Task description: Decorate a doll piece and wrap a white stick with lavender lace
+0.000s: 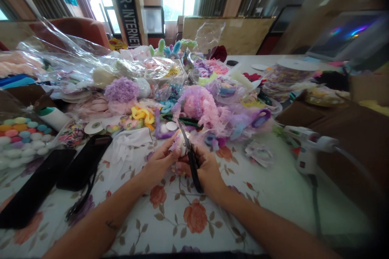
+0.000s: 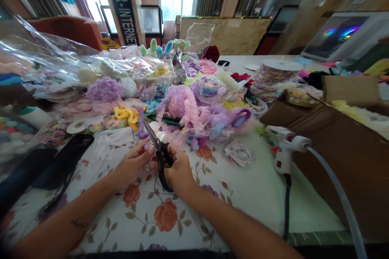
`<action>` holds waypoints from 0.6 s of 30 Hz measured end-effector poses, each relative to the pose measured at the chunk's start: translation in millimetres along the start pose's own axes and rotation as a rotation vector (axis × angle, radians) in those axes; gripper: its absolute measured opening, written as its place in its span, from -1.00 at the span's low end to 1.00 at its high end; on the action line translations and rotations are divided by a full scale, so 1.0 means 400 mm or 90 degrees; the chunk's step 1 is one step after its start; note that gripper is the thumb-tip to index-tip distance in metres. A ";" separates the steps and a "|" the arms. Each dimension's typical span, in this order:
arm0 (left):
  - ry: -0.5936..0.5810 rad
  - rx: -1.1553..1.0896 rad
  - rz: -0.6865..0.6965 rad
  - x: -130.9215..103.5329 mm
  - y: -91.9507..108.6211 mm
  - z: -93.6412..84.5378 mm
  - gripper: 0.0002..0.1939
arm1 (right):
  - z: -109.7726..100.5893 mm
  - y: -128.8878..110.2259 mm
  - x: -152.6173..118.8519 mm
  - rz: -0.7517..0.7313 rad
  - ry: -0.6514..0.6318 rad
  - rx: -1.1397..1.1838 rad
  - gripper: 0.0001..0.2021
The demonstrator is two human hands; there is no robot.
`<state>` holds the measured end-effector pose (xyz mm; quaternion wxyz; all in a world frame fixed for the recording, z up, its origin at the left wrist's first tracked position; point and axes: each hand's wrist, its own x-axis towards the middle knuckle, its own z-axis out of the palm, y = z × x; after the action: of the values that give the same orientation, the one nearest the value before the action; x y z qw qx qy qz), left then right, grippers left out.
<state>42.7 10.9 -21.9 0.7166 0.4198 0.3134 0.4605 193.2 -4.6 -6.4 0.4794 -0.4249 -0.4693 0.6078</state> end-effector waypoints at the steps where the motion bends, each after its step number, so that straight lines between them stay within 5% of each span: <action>1: 0.000 -0.002 0.007 0.001 -0.002 -0.005 -0.35 | 0.001 0.000 0.000 -0.005 0.001 -0.007 -0.62; 13: -0.015 0.048 0.001 0.010 0.075 -0.052 -0.36 | -0.044 -0.033 -0.005 -0.071 -0.009 -0.057 -0.67; 18: 0.003 0.120 0.001 0.012 0.119 -0.119 -0.45 | -0.060 -0.024 -0.006 0.023 -0.195 0.038 -0.58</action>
<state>-13.9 40.9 -1.3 0.6728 0.4845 0.3569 0.4305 218.7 -2.0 -1.5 0.4036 -0.3214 -0.5111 0.6874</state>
